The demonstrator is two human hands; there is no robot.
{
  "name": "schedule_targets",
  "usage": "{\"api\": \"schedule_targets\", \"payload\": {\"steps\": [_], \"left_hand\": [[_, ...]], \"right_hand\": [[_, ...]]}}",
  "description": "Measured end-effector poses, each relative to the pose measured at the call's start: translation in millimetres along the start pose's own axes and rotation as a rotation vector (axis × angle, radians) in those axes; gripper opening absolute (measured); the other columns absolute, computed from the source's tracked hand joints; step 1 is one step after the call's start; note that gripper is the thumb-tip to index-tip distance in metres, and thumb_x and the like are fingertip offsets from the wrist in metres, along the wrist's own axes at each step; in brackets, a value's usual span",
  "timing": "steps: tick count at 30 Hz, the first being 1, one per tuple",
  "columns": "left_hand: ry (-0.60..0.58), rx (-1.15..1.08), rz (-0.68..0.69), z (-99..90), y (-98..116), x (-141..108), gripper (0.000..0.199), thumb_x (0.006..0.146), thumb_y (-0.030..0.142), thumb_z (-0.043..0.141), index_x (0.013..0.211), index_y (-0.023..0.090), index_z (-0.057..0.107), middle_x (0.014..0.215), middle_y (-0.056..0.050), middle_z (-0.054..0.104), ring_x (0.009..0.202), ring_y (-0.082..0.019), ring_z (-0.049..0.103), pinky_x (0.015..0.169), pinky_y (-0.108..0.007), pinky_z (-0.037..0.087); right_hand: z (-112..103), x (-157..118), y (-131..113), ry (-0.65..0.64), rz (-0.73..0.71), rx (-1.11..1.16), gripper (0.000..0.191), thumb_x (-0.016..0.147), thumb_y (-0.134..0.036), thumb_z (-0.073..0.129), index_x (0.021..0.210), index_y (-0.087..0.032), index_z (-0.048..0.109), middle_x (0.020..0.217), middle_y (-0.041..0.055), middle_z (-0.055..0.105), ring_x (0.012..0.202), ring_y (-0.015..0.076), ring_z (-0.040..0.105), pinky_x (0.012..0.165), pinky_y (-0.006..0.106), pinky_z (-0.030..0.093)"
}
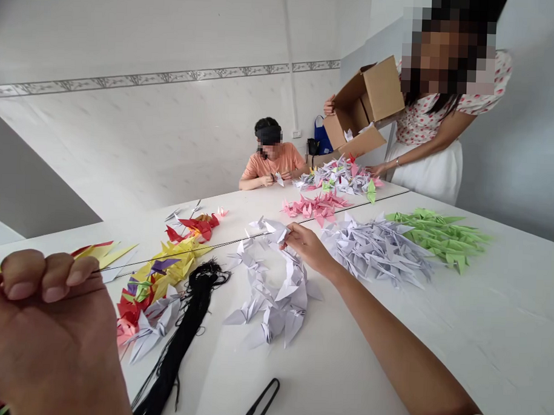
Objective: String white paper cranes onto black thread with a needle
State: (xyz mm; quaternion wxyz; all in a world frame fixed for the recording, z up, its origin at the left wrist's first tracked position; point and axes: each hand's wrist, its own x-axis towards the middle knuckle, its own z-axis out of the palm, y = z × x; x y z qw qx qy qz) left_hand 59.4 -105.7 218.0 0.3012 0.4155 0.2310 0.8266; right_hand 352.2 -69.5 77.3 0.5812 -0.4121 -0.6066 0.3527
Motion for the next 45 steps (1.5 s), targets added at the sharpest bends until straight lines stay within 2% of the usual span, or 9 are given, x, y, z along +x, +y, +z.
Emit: {"api": "schedule_targets", "payload": {"steps": [5, 8, 12, 16, 21, 29, 34, 39, 45], "left_hand": [[-0.057, -0.117, -0.017, 1.5, -0.3, -1.7, 0.034, 0.050, 0.005, 0.051, 0.080, 0.020, 0.047, 0.060, 0.007, 0.030, 0.054, -0.009, 0.021, 0.050, -0.018, 0.034], [-0.089, -0.129, 0.000, 0.9, -1.6, -1.5, 0.034, 0.050, 0.005, 0.051, 0.080, 0.019, 0.048, 0.061, 0.007, 0.032, 0.055, -0.009, 0.024, 0.052, -0.018, 0.038], [-0.121, -0.111, 0.040, 0.5, -0.5, -2.0, 0.032, 0.054, 0.004, 0.057, 0.081, 0.020, 0.050, 0.060, 0.006, 0.032, 0.055, -0.010, 0.027, 0.054, -0.019, 0.040], [-0.171, -0.101, 0.056, 0.2, 3.1, -5.6, 0.028, 0.063, 0.001, 0.059, 0.083, 0.020, 0.052, 0.062, 0.005, 0.035, 0.056, -0.011, 0.029, 0.056, -0.021, 0.042], [-0.266, -0.086, -0.047, -1.1, -0.2, -7.7, 0.025, 0.072, -0.003, 0.051, 0.084, 0.018, 0.054, 0.068, 0.002, 0.038, 0.059, -0.011, 0.035, 0.061, -0.023, 0.046], [-0.295, -0.087, -0.097, -1.4, 1.9, -8.7, 0.024, 0.074, -0.002, 0.053, 0.086, 0.019, 0.055, 0.071, 0.002, 0.038, 0.062, -0.010, 0.037, 0.063, -0.027, 0.043], [-0.291, -0.015, -0.138, -2.0, 11.1, -14.8, 0.026, 0.097, 0.005, 0.041, 0.089, 0.023, 0.057, 0.078, 0.003, 0.035, 0.069, -0.011, 0.036, 0.076, -0.036, 0.041], [-0.277, 0.007, -0.098, -3.6, 8.8, -12.5, 0.033, 0.095, 0.002, 0.040, 0.084, 0.025, 0.061, 0.077, 0.000, 0.031, 0.068, -0.014, 0.034, 0.074, -0.039, 0.041], [-0.281, 0.001, -0.058, -5.0, 11.9, -13.3, 0.034, 0.097, 0.001, 0.037, 0.087, 0.023, 0.060, 0.080, 0.001, 0.035, 0.070, -0.010, 0.040, 0.081, -0.038, 0.043]], "right_hand": [[4.3, 0.2, 7.3, 0.038, 0.004, 0.066, 0.019, 0.092, -0.038, 0.061, 0.094, -0.019, 0.058, 0.087, 0.0038, 0.070, 0.092, 0.0207, 0.072, 0.093, 0.038, 0.052], [5.3, 0.4, 12.4, 0.051, -0.012, 0.047, 0.023, 0.093, -0.041, 0.062, 0.101, -0.020, 0.056, 0.092, 0.0048, 0.071, 0.092, 0.0212, 0.072, 0.089, 0.037, 0.054], [5.6, -0.7, 18.3, 0.028, -0.066, -0.059, 0.028, 0.094, -0.044, 0.063, 0.105, -0.020, 0.058, 0.103, 0.0071, 0.071, 0.097, 0.0223, 0.070, 0.088, 0.036, 0.053], [10.1, -5.4, 19.3, -0.034, -0.116, -0.210, 0.017, 0.095, -0.030, 0.059, 0.108, -0.020, 0.065, 0.112, 0.0069, 0.072, 0.109, 0.0231, 0.068, 0.098, 0.037, 0.049], [14.3, -7.8, 20.9, -0.088, -0.125, -0.354, 0.028, 0.092, -0.016, 0.053, 0.114, -0.022, 0.068, 0.123, 0.0068, 0.072, 0.122, 0.0239, 0.065, 0.107, 0.041, 0.046], [-1.5, -5.1, 14.9, 0.022, -0.111, -0.471, 0.020, 0.094, -0.019, 0.047, 0.101, -0.019, 0.066, 0.105, 0.0074, 0.075, 0.104, 0.0207, 0.070, 0.098, 0.036, 0.050], [-6.6, -5.1, 9.7, -0.007, -0.087, -0.530, 0.019, 0.094, -0.021, 0.047, 0.099, -0.019, 0.066, 0.101, 0.0065, 0.076, 0.100, 0.0204, 0.070, 0.093, 0.034, 0.049], [-10.7, -5.4, 5.0, -0.069, -0.035, -0.595, 0.020, 0.095, -0.023, 0.047, 0.098, -0.020, 0.066, 0.102, 0.0053, 0.076, 0.097, 0.0196, 0.070, 0.087, 0.032, 0.049], [-15.3, -3.8, 3.7, -0.186, 0.025, -0.733, 0.019, 0.093, -0.020, 0.050, 0.098, -0.020, 0.068, 0.099, 0.0052, 0.076, 0.086, 0.0191, 0.069, 0.078, 0.029, 0.047]]}}
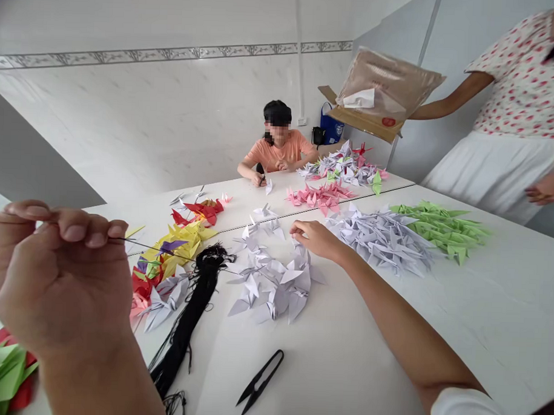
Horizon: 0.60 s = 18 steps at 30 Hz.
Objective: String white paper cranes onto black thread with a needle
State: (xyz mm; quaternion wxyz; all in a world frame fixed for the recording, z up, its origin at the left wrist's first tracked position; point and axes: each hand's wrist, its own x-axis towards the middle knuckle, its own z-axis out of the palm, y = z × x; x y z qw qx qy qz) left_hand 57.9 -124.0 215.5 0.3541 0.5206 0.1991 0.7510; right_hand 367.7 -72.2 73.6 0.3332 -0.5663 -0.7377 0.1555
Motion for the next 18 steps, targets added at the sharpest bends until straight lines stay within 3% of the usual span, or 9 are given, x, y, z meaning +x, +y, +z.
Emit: {"api": "schedule_targets", "payload": {"steps": [7, 13, 18], "left_hand": [[0.001, -0.090, 0.169, -8.9, -17.3, 16.3, 0.027, 0.074, -0.004, 0.060, 0.090, 0.018, 0.056, 0.066, 0.005, 0.054, 0.060, -0.009, 0.047, 0.067, -0.024, 0.050], [0.053, -0.063, 0.178, -11.9, -22.8, 18.8, 0.013, 0.082, 0.008, 0.072, 0.089, 0.014, 0.062, 0.078, -0.001, 0.073, 0.064, -0.009, 0.066, 0.068, -0.023, 0.059], [-0.024, -0.004, 0.241, -12.5, -22.0, 15.5, 0.008, 0.090, 0.018, 0.070, 0.091, 0.015, 0.063, 0.077, -0.001, 0.076, 0.063, -0.012, 0.071, 0.063, -0.025, 0.062]], "right_hand": [[0.0, 4.4, 15.9, -0.107, -0.007, -0.121, 0.016, 0.093, -0.016, 0.054, 0.098, -0.020, 0.068, 0.102, 0.0071, 0.077, 0.097, 0.0218, 0.070, 0.082, 0.029, 0.047], [-7.1, 19.1, 39.9, -0.094, 0.049, -0.203, 0.016, 0.094, -0.014, 0.055, 0.101, -0.019, 0.068, 0.101, 0.0072, 0.075, 0.095, 0.0208, 0.069, 0.084, 0.029, 0.048], [-1.7, 35.2, 64.3, -0.098, 0.178, -0.249, 0.016, 0.098, -0.020, 0.059, 0.111, -0.014, 0.066, 0.104, 0.0076, 0.072, 0.098, 0.0200, 0.068, 0.091, 0.036, 0.053]]}}
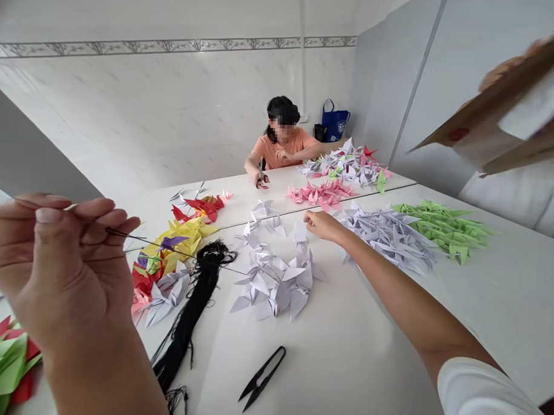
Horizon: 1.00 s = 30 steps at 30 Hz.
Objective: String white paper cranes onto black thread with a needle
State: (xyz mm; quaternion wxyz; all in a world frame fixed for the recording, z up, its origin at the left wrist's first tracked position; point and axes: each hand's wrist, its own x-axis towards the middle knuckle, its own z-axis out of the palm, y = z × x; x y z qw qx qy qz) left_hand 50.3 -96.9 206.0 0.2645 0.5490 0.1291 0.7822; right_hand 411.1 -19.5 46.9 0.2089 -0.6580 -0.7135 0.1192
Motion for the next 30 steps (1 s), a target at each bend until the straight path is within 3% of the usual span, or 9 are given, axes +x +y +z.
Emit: {"api": "schedule_targets", "payload": {"steps": [5, 9, 12, 15, 19, 25, 30], "left_hand": [[-0.104, 0.070, 0.066, 1.9, 2.0, -4.3, 0.009, 0.098, 0.024, 0.062, 0.093, 0.016, 0.060, 0.074, 0.004, 0.065, 0.053, -0.012, 0.065, 0.047, -0.026, 0.054], [-0.088, 0.127, 0.024, 6.5, 5.9, -7.0, 0.009, 0.100, 0.021, 0.054, 0.092, 0.018, 0.055, 0.064, 0.007, 0.045, 0.039, -0.008, 0.031, 0.036, -0.025, 0.028], [-0.079, 0.157, -0.061, 9.6, 6.9, -7.4, 0.013, 0.090, 0.008, 0.049, 0.089, 0.019, 0.056, 0.051, 0.009, 0.028, 0.043, -0.010, 0.017, 0.040, -0.025, 0.017], [-0.092, 0.166, -0.137, 11.2, 4.3, -8.0, 0.020, 0.079, 0.004, 0.049, 0.089, 0.019, 0.057, 0.050, 0.009, 0.029, 0.045, -0.009, 0.018, 0.042, -0.025, 0.016], [-0.192, 0.218, -0.218, 10.3, -2.8, -11.1, 0.012, 0.086, 0.011, 0.053, 0.091, 0.020, 0.059, 0.052, 0.007, 0.031, 0.047, -0.009, 0.022, 0.043, -0.024, 0.018], [-0.384, 0.369, -0.375, 6.5, -14.7, -16.6, 0.008, 0.096, 0.020, 0.051, 0.094, 0.022, 0.059, 0.059, 0.005, 0.035, 0.051, -0.009, 0.029, 0.046, -0.023, 0.022], [-0.568, 0.495, -0.424, 12.4, -18.7, -22.4, 0.019, 0.101, 0.037, 0.049, 0.094, 0.023, 0.060, 0.057, 0.006, 0.029, 0.051, -0.010, 0.025, 0.046, -0.024, 0.019]], "right_hand": [[28.4, 14.1, 6.0, -0.063, 0.096, -0.005, 0.029, 0.099, -0.036, 0.064, 0.120, -0.016, 0.065, 0.114, 0.0075, 0.069, 0.099, 0.0201, 0.068, 0.089, 0.042, 0.058], [50.5, 16.5, 2.1, -0.020, 0.105, 0.031, 0.025, 0.099, -0.035, 0.065, 0.113, -0.014, 0.067, 0.110, 0.0066, 0.069, 0.094, 0.0187, 0.068, 0.085, 0.039, 0.059], [54.7, 14.4, -4.1, 0.139, 0.096, 0.088, 0.022, 0.098, -0.035, 0.065, 0.105, -0.014, 0.066, 0.104, 0.0051, 0.068, 0.092, 0.0181, 0.067, 0.085, 0.038, 0.057], [46.4, 9.5, -17.0, 0.352, 0.080, 0.178, 0.012, 0.096, -0.027, 0.062, 0.092, -0.015, 0.062, 0.093, 0.0036, 0.066, 0.090, 0.0184, 0.063, 0.085, 0.036, 0.052], [26.4, -5.0, -50.1, 0.507, -0.001, 0.342, 0.011, 0.089, -0.024, 0.056, 0.080, -0.020, 0.052, 0.077, 0.0007, 0.060, 0.075, 0.0166, 0.059, 0.074, 0.029, 0.047], [0.9, -38.5, -107.0, 0.527, -0.163, 0.553, 0.015, 0.090, -0.034, 0.057, 0.082, -0.022, 0.055, 0.075, -0.0007, 0.061, 0.072, 0.0153, 0.059, 0.070, 0.027, 0.048], [-12.8, -60.2, -132.3, 0.491, -0.234, 0.809, 0.016, 0.092, -0.035, 0.063, 0.085, -0.021, 0.061, 0.075, -0.0013, 0.061, 0.070, 0.0146, 0.058, 0.065, 0.026, 0.047]]}}
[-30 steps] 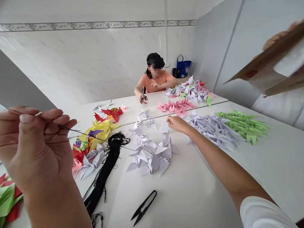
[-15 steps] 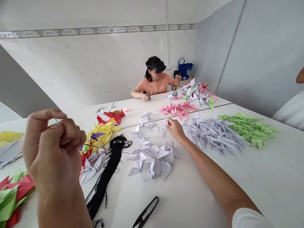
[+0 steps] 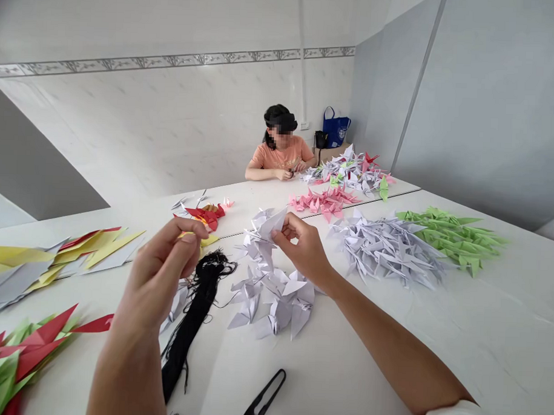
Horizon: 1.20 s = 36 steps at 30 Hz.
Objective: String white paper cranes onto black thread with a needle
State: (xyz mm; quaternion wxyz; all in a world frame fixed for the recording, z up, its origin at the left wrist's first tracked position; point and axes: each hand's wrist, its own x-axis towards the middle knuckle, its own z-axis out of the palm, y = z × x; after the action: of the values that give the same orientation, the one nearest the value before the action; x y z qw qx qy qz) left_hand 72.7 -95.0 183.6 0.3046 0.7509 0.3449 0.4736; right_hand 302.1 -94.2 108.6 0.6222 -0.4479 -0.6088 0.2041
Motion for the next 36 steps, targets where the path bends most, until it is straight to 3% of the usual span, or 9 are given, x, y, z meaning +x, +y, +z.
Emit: {"api": "schedule_targets", "payload": {"steps": [4, 7, 12, 16, 20, 24, 27, 31, 36], "left_hand": [[-0.176, 0.180, -0.043, 14.4, 4.2, -2.9, 0.037, 0.097, 0.055, 0.054, 0.084, 0.021, 0.060, 0.058, 0.006, 0.028, 0.053, -0.010, 0.024, 0.049, -0.025, 0.018], [-0.234, 0.314, -0.027, 25.3, 4.0, -4.4, 0.026, 0.090, 0.047, 0.066, 0.083, 0.022, 0.064, 0.057, 0.007, 0.024, 0.053, -0.009, 0.023, 0.050, -0.023, 0.020], [-0.036, 0.367, 0.135, 33.1, 1.8, -5.8, 0.011, 0.090, 0.027, 0.064, 0.082, 0.022, 0.067, 0.057, 0.008, 0.019, 0.051, -0.009, 0.022, 0.051, -0.023, 0.022], [0.193, 0.321, 0.185, 32.8, 6.6, -6.9, 0.005, 0.090, 0.023, 0.063, 0.088, 0.022, 0.068, 0.059, 0.008, 0.019, 0.053, -0.009, 0.020, 0.054, -0.024, 0.023], [0.047, 0.114, -0.022, 30.9, 4.3, -2.4, 0.010, 0.089, 0.028, 0.062, 0.097, 0.022, 0.066, 0.059, 0.008, 0.018, 0.053, -0.010, 0.017, 0.051, -0.025, 0.017], [-0.166, -0.264, -0.167, 29.4, -5.1, 3.6, 0.042, 0.092, 0.043, 0.058, 0.061, 0.020, 0.041, 0.056, 0.005, 0.020, 0.053, -0.010, 0.016, 0.048, -0.027, 0.014], [-0.227, -0.478, -0.183, 28.5, -8.0, 4.3, 0.056, 0.096, 0.059, 0.047, 0.059, 0.022, 0.031, 0.056, 0.006, 0.012, 0.052, -0.010, 0.009, 0.048, -0.028, 0.011], [-0.209, -0.487, -0.125, 25.6, -7.1, 1.6, 0.062, 0.088, 0.074, 0.056, 0.062, 0.021, 0.036, 0.058, 0.006, 0.017, 0.053, -0.009, 0.012, 0.050, -0.029, 0.010], [-0.080, -0.310, -0.218, 21.5, -6.4, -1.3, 0.048, 0.084, 0.056, 0.074, 0.066, 0.020, 0.048, 0.056, 0.006, 0.020, 0.053, -0.009, 0.015, 0.052, -0.028, 0.007]], "right_hand": [[0.3, -9.2, -18.2, 0.127, -0.111, -0.119, 0.018, 0.091, -0.027, 0.066, 0.077, -0.022, 0.056, 0.067, -0.0040, 0.056, 0.063, 0.0128, 0.054, 0.060, 0.026, 0.044], [0.7, -13.7, -25.8, 0.203, -0.272, -0.170, 0.015, 0.092, -0.019, 0.065, 0.080, -0.023, 0.057, 0.070, -0.0037, 0.060, 0.064, 0.0128, 0.057, 0.062, 0.026, 0.047], [-3.2, -12.7, -26.9, 0.209, -0.578, -0.048, 0.020, 0.092, -0.006, 0.061, 0.098, -0.024, 0.063, 0.099, 0.0044, 0.073, 0.096, 0.0205, 0.071, 0.082, 0.038, 0.059], [-12.2, -12.3, -26.8, 0.275, -0.774, -0.158, 0.027, 0.088, -0.004, 0.065, 0.104, -0.026, 0.065, 0.104, 0.0067, 0.074, 0.095, 0.0224, 0.073, 0.077, 0.038, 0.062], [-19.5, -16.0, -27.4, 0.334, -0.928, -0.254, 0.028, 0.090, -0.010, 0.066, 0.110, -0.030, 0.069, 0.109, 0.0069, 0.076, 0.094, 0.0234, 0.075, 0.075, 0.038, 0.065], [-21.7, -18.0, -26.4, 0.286, -1.019, -0.264, 0.022, 0.092, -0.015, 0.067, 0.105, -0.032, 0.071, 0.118, 0.0052, 0.075, 0.103, 0.0247, 0.076, 0.077, 0.038, 0.068], [-22.0, -15.3, -24.9, 0.219, -1.064, -0.263, 0.021, 0.091, -0.011, 0.063, 0.100, -0.028, 0.071, 0.122, 0.0069, 0.074, 0.110, 0.0248, 0.075, 0.082, 0.038, 0.069], [-22.0, -10.2, -20.8, 0.192, -1.122, -0.275, 0.022, 0.090, -0.007, 0.062, 0.098, -0.027, 0.070, 0.121, 0.0063, 0.075, 0.111, 0.0244, 0.075, 0.084, 0.038, 0.069], [-22.9, -10.0, -15.6, 0.178, -1.080, -0.317, 0.020, 0.093, -0.012, 0.061, 0.096, -0.029, 0.069, 0.118, 0.0036, 0.076, 0.108, 0.0242, 0.075, 0.084, 0.039, 0.068]]}}
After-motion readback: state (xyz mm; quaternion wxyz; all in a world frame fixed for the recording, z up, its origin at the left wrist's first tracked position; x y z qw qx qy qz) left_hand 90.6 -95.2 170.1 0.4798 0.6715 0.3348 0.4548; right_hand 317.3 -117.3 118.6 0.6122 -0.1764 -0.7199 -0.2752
